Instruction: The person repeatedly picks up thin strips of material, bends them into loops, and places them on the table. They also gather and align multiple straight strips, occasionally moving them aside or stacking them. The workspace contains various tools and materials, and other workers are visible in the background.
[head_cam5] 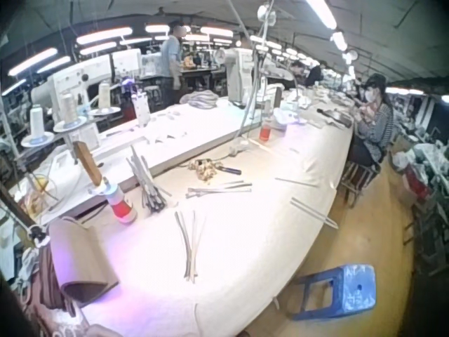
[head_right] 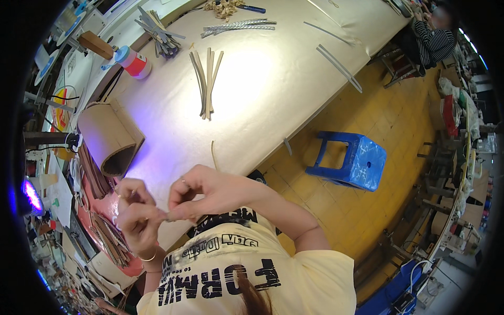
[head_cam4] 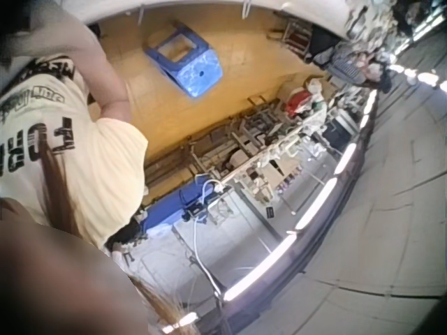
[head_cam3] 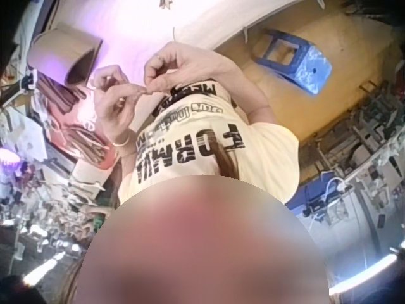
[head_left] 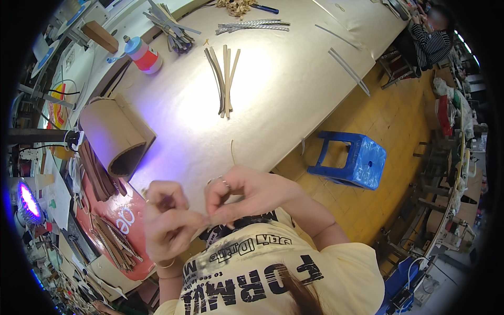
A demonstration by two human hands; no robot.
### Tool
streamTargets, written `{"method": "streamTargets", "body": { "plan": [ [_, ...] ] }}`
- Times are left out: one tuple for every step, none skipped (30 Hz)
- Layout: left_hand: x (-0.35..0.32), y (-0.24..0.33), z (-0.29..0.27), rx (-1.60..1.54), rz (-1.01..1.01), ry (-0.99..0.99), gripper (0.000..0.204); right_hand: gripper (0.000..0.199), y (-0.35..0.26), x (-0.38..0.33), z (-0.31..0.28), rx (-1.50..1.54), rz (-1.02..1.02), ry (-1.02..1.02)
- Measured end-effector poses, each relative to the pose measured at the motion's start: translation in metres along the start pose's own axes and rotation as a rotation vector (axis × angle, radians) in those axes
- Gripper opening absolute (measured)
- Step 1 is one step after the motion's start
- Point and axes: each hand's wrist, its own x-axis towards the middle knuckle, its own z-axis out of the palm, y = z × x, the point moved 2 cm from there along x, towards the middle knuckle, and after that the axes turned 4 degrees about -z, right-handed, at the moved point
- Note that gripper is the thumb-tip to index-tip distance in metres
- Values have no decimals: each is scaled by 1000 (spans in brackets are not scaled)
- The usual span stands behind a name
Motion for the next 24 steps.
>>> {"method": "streamTargets", "body": {
  "plan": [
    [5,-6,5,-18,63,-53,23,16,1,-9,-5,-64,-47,27],
    [6,-10,11,9,13,-19,23,14,2,-21,-11,-136,-107,52],
    [5,-14,18,26,-47,21,24,13,4,-39,-19,-91,-65,198],
    [5,-19,23,42,-115,61,24,12,5,-62,-28,-51,-36,342],
    [9,-25,25,102,-66,104,20,13,4,-84,-45,-254,-55,465],
    [10,-32,28,75,-90,126,17,14,6,-103,-64,-467,-61,582],
    [10,-39,30,41,-135,154,15,15,11,-124,-80,-546,-7,777],
    [9,-45,31,3,-168,185,13,16,18,-144,-95,-625,79,976],
    [8,-52,34,-8,-202,176,9,17,28,-158,-109,-629,112,1045],
    [6,-57,36,19,-232,145,9,17,40,-170,-123,-627,228,1158],
    [4,-61,38,44,-250,120,10,19,53,-178,-129,-568,201,1195],
    [1,-64,40,75,-264,96,10,19,62,-181,-136,-581,107,1141],
    [-1,-67,41,89,-280,78,11,19,71,-182,-141,-575,88,1132],
    [-3,-69,41,96,-299,77,10,19,78,-185,-144,-563,100,1143],
    [-4,-71,42,103,-312,80,10,19,81,-186,-146,-565,74,1134],
    [-6,-73,43,111,-326,85,10,20,84,-186,-147,-561,82,1139],
    [-7,-74,43,115,-330,87,10,20,86,-184,-147,-556,90,1143],
    [-7,-75,44,119,-333,91,10,20,87,-183,-147,-548,66,1156],
    [-7,-75,44,117,-340,98,10,20,87,-181,-148,-541,42,1169],
    [-7,-76,44,130,-325,92,11,21,87,-179,-147,-540,8,1170],
    [-7,-76,44,138,-315,90,11,21,88,-177,-148,-521,15,1190],
    [-6,-76,45,139,-304,92,11,21,89,-175,-148,-508,13,1199],
    [-6,-76,45,149,-300,88,11,21,91,-175,-149,-496,32,1224],
    [-6,-76,45,155,-295,86,11,21,92,-174,-149,-491,10,1222]
  ]
}}
